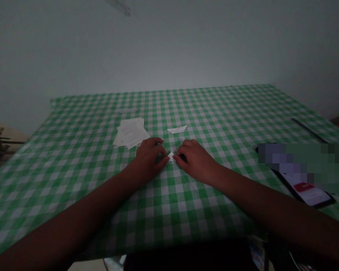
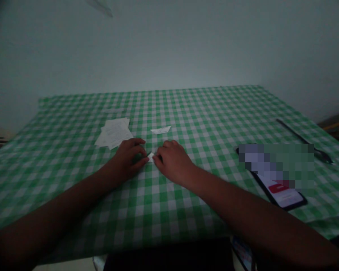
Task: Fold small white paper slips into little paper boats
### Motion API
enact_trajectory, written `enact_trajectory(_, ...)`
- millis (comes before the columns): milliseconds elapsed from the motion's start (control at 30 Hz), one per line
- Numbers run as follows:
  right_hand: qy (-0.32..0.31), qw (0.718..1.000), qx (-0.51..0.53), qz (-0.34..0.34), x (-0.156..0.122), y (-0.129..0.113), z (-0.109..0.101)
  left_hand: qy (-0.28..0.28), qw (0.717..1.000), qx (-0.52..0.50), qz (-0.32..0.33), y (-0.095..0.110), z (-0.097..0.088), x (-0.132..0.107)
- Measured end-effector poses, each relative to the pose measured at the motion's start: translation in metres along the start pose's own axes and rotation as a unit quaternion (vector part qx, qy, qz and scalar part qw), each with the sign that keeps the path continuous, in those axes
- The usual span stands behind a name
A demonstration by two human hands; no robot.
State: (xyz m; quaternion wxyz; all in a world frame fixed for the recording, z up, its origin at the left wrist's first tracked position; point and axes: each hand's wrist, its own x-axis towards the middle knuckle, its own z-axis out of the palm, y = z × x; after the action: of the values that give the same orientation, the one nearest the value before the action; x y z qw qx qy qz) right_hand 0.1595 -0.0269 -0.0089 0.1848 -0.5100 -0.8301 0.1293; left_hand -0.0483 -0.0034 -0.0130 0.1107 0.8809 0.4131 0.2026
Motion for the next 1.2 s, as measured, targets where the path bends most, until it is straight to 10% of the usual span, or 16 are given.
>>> enact_trajectory(667, -0.039, 0.988, -0.149, -0.031, -0.030, -0.044, -0.010, 0.014, 0.999, 0.038, -0.009, 0.019, -0.005, -0.002)
enact_trajectory(1200, -0.094, 0.987, -0.100, -0.080, -0.024, -0.014, -0.023, -0.032, 0.998, -0.027, 0.036, 0.001, -0.013, -0.002)
